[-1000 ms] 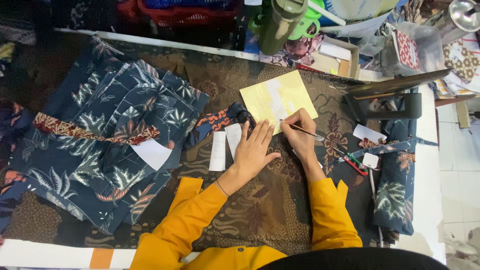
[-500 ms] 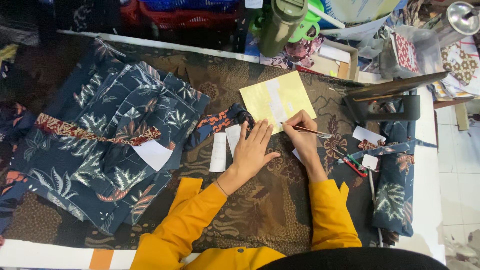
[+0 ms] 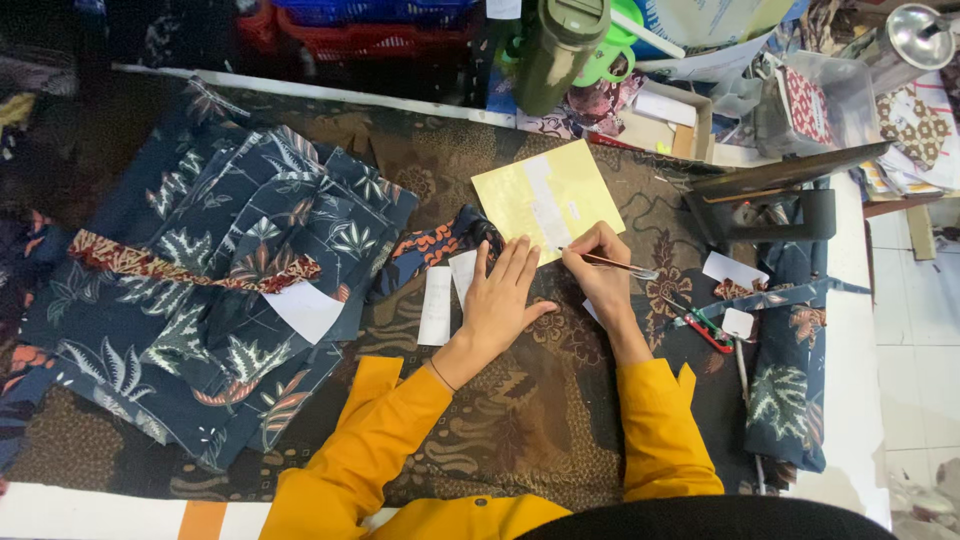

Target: The person writes on small white paper labels with a pen, then folds and stacks patterned garments. The person places labels on the folded garments and arranges them into neat piles on the table.

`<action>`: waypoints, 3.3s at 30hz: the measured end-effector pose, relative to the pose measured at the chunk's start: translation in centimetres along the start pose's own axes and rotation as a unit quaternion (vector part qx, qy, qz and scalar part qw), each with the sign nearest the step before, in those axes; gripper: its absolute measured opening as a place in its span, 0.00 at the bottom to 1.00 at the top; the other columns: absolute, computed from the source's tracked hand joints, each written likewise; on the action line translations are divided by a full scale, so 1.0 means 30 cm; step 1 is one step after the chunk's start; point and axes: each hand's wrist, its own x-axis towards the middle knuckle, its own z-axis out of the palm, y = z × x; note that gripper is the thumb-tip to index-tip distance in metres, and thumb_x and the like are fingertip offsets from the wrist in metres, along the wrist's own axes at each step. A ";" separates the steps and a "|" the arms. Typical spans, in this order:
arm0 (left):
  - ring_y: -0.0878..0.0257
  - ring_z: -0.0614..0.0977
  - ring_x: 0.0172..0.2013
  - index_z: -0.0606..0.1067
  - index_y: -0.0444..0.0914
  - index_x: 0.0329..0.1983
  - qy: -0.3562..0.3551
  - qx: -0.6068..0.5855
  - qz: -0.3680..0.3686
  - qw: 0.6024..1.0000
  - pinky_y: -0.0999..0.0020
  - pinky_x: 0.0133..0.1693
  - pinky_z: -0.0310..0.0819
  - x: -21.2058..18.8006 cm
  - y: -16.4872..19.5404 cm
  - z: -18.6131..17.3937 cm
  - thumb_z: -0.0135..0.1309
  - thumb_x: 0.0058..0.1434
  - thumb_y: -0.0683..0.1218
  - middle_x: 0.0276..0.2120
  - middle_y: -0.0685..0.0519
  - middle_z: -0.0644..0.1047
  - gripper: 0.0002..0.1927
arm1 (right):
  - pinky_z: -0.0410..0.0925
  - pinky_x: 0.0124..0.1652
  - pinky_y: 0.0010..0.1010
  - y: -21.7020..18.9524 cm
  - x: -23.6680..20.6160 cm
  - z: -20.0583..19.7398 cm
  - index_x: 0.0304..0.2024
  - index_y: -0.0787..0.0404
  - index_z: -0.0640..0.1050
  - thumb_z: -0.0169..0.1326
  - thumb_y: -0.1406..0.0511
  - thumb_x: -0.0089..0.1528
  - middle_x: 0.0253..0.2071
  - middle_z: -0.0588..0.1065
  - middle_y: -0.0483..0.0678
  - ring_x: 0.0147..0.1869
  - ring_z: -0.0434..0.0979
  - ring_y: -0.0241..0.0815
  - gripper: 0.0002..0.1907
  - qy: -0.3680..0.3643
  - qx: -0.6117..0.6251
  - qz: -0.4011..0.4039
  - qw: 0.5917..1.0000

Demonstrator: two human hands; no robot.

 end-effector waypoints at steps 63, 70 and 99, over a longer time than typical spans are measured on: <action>0.50 0.69 0.68 0.74 0.37 0.56 0.144 -0.169 0.099 0.970 0.45 0.74 0.56 -0.054 0.051 -0.137 0.59 0.64 0.49 0.65 0.44 0.68 0.20 | 0.69 0.53 0.46 -0.077 0.021 -0.387 0.54 0.60 0.81 0.64 0.59 0.66 0.54 0.78 0.57 0.56 0.77 0.60 0.17 0.057 -0.520 -0.089 0.848; 0.45 0.74 0.57 0.74 0.34 0.55 0.221 0.151 -0.120 0.956 0.48 0.64 0.56 -0.278 -0.408 -0.438 0.53 0.54 0.43 0.53 0.43 0.75 0.24 | 0.70 0.50 0.41 -0.216 -0.022 0.048 0.53 0.57 0.79 0.61 0.61 0.62 0.56 0.78 0.52 0.48 0.79 0.55 0.17 -0.143 -0.388 -0.102 0.905; 0.58 0.82 0.43 0.56 0.36 0.72 0.267 -0.494 -0.319 0.764 0.62 0.44 0.79 -0.537 -0.605 -0.577 0.62 0.59 0.43 0.44 0.43 0.79 0.41 | 0.67 0.52 0.47 -0.313 -0.268 1.070 0.59 0.66 0.72 0.65 0.51 0.49 0.54 0.75 0.59 0.56 0.74 0.60 0.42 -0.191 -0.357 -0.324 0.855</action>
